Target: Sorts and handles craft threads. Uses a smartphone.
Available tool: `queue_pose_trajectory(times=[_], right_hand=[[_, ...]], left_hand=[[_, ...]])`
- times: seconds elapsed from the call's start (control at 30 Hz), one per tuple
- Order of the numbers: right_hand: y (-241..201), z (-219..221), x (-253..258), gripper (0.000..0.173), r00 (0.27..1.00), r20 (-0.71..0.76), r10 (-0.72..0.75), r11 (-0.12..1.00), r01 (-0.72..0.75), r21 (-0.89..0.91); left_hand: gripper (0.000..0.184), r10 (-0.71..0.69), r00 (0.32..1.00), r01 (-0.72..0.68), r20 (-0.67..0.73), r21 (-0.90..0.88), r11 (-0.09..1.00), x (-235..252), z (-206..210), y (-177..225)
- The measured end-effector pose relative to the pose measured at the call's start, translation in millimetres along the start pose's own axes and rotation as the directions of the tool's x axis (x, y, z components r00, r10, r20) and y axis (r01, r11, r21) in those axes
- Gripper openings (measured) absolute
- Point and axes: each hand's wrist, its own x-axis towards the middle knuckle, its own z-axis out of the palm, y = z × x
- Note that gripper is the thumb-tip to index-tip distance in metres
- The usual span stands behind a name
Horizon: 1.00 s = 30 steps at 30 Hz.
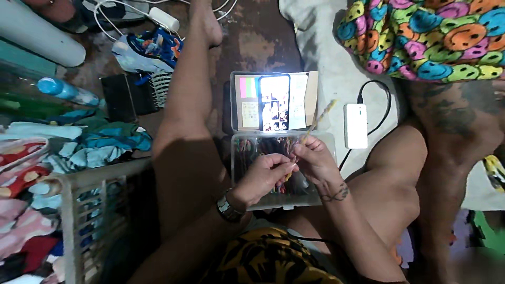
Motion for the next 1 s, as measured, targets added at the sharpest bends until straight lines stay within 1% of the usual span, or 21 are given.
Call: queue_pose_trajectory(times=[0.03, 0.07, 0.1, 0.13, 0.17, 0.2, 0.23, 0.27, 0.3, 0.33, 0.4, 0.47, 0.53, 0.6, 0.7, 0.83, 0.97, 1.0], right_hand=[[1, 4, 0, 0.014, 0.999, -0.026, -0.024, 1.0, 0.024, -0.006], [2, 5, 1, 0.014, 0.998, -0.041, -0.056, 0.997, 0.054, -0.049], [1, 4, 2, 0.012, 0.994, -0.024, -0.107, 0.983, 0.103, -0.154], [0, 0, 5, 0.013, 0.982, 0.018, -0.186, 0.928, 0.182, -0.324], [-2, -4, 9, 0.02, 0.958, 0.064, -0.279, 0.806, 0.27, -0.527], [-5, -10, 16, 0.03, 0.925, 0.123, -0.36, 0.636, 0.34, -0.693], [-6, -16, 25, 0.036, 0.893, 0.182, -0.411, 0.467, 0.378, -0.8], [-6, -22, 36, 0.038, 0.875, 0.224, -0.429, 0.31, 0.376, -0.873], [-7, -25, 47, 0.036, 0.881, 0.25, -0.401, 0.179, 0.343, -0.922], [-8, -26, 57, 0.036, 0.905, 0.258, -0.338, 0.08, 0.3, -0.951], [-7, -23, 74, 0.039, 0.945, 0.248, -0.213, -0.046, 0.244, -0.969], [-3, -20, 82, 0.048, 0.967, 0.209, -0.146, -0.143, 0.188, -0.972], [0, -18, 83, 0.05, 0.984, 0.15, -0.099, -0.199, 0.128, -0.972], [3, -21, 80, 0.046, 0.973, 0.189, -0.13, -0.235, 0.155, -0.96], [4, -26, 74, 0.041, 0.954, 0.255, -0.159, -0.245, 0.213, -0.946], [4, -30, 72, 0.048, 0.948, 0.28, -0.153, -0.221, 0.243, -0.944], [6, -31, 71, 0.049, 0.926, 0.324, -0.193, -0.244, 0.275, -0.93], [7, -33, 71, 0.049, 0.921, 0.324, -0.215, -0.231, 0.275, -0.933]], left_hand=[[0.012, 0.045, 0.999, -0.042, -0.031, 0.073, 0.996, -1, 1, 0], [0.013, 0.113, 0.992, -0.102, -0.057, 0.174, 0.98, -2, 1, -2], [0.016, 0.189, 0.979, -0.162, -0.078, 0.272, 0.949, -3, 1, -5], [0.019, 0.255, 0.962, -0.209, -0.093, 0.347, 0.914, -3, 0, -9], [0.021, 0.311, 0.944, -0.247, -0.107, 0.392, 0.886, -4, -1, -14], [0.022, 0.34, 0.933, -0.266, -0.119, 0.41, 0.873, -6, -1, -19], [0.022, 0.355, 0.926, -0.277, -0.127, 0.409, 0.869, -8, -1, -24], [0.022, 0.363, 0.922, -0.285, -0.134, 0.399, 0.872, -9, -1, -28], [0.021, 0.362, 0.922, -0.286, -0.139, 0.387, 0.877, -11, 0, -32], [0.021, 0.355, 0.924, -0.282, -0.141, 0.377, 0.883, -13, 1, -34], [0.021, 0.335, 0.934, -0.269, -0.126, 0.369, 0.89, -15, 2, -39], [0.02, 0.332, 0.937, -0.272, -0.104, 0.374, 0.887, -15, 2, -43], [0.019, 0.321, 0.943, -0.269, -0.087, 0.37, 0.889, -14, -1, -44], [0.019, 0.283, 0.955, -0.237, -0.086, 0.347, 0.907, -12, -6, -43], [0.018, 0.206, 0.976, -0.173, -0.078, 0.305, 0.936, -8, -10, -40], [0.018, 0.126, 0.991, -0.115, -0.034, 0.231, 0.966, -3, -11, -37], [0.016, 0.105, 0.994, -0.104, 0.004, 0.191, 0.976, 1, -9, -38], [0.016, 0.096, 0.995, -0.096, 0.012, 0.183, 0.978, 1, -9, -38]])
